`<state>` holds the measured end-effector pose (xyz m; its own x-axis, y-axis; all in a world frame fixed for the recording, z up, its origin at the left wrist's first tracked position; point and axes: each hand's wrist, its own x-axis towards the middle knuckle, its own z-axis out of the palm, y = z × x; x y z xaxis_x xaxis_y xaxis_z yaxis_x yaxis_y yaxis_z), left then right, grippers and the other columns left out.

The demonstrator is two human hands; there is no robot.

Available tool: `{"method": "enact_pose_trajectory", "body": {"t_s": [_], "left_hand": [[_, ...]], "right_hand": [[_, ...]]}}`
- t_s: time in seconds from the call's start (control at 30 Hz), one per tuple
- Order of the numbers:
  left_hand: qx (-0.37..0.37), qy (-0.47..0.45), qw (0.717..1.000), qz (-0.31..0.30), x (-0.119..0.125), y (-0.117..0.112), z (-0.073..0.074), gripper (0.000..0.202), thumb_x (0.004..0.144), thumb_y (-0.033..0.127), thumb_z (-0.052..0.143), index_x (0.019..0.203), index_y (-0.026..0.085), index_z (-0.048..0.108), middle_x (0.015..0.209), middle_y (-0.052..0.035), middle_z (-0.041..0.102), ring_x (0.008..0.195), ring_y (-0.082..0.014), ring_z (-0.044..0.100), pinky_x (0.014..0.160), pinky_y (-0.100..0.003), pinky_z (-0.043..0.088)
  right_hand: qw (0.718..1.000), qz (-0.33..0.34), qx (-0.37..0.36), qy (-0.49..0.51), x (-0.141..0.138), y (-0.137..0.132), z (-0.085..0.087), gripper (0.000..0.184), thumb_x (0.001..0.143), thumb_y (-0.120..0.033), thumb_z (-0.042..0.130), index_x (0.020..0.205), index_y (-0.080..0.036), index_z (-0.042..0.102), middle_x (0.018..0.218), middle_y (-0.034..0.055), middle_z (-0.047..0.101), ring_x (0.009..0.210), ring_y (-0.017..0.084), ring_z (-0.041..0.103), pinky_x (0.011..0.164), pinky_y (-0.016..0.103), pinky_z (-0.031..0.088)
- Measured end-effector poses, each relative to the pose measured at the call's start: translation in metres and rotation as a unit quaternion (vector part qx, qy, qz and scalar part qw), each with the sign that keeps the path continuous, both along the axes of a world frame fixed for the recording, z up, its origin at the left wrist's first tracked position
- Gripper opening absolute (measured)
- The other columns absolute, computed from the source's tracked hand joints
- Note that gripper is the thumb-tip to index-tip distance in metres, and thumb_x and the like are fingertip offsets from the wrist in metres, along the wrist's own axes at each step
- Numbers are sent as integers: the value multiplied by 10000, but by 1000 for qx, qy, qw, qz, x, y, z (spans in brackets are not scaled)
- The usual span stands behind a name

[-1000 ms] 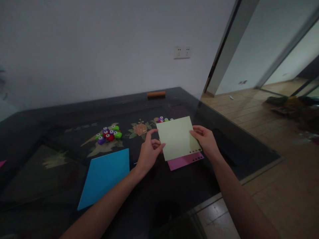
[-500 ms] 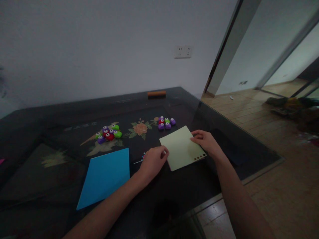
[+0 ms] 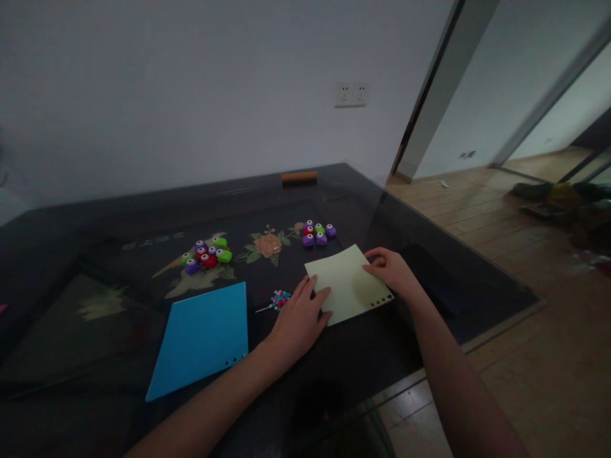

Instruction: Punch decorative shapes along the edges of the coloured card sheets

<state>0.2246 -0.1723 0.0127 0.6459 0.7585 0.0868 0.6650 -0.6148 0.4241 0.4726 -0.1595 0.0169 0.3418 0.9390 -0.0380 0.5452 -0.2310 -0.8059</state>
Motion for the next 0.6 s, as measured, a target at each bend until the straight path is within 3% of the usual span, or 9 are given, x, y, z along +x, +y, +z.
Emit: {"method": "enact_pose_trajectory", "body": {"t_s": [0.2, 0.37, 0.43, 0.6], "left_hand": [[-30, -12, 999, 1, -1, 1, 4, 438, 815, 282, 528, 1246, 205, 528, 1406, -145, 406, 1332, -309, 293, 1052, -469, 304], [-106, -136, 984, 37, 1, 6, 5, 447, 790, 245, 551, 1235, 210, 520, 1471, -126, 296, 1346, -288, 269, 1075, -474, 258], [-189, -223, 952, 89, 2, 9, 8, 491, 776, 196, 538, 1263, 202, 477, 1485, -125, 261, 1364, -268, 231, 1079, -456, 260], [-368, -389, 827, 173, 5, 10, 20, 591, 757, 109, 442, 1321, 265, 363, 1456, -56, 347, 1341, -216, 298, 1028, -367, 378]], "right_hand": [[988, -50, 24, -146, 3, 0, -4, 176, 710, -296, 635, 855, -197, 641, 667, 29, 638, 633, 181, 599, 580, 285, 413], [988, -53, 58, -133, 4, 1, -6, 120, 727, -230, 595, 831, -193, 643, 723, 44, 665, 664, 178, 614, 623, 297, 448], [992, -46, 63, -97, 5, 2, -7, 135, 727, -199, 578, 847, -188, 639, 749, 48, 676, 668, 174, 623, 623, 296, 463], [997, -31, 70, 5, 4, 3, -8, 167, 716, -144, 555, 862, -180, 629, 763, 52, 690, 689, 176, 647, 631, 300, 499]]}}
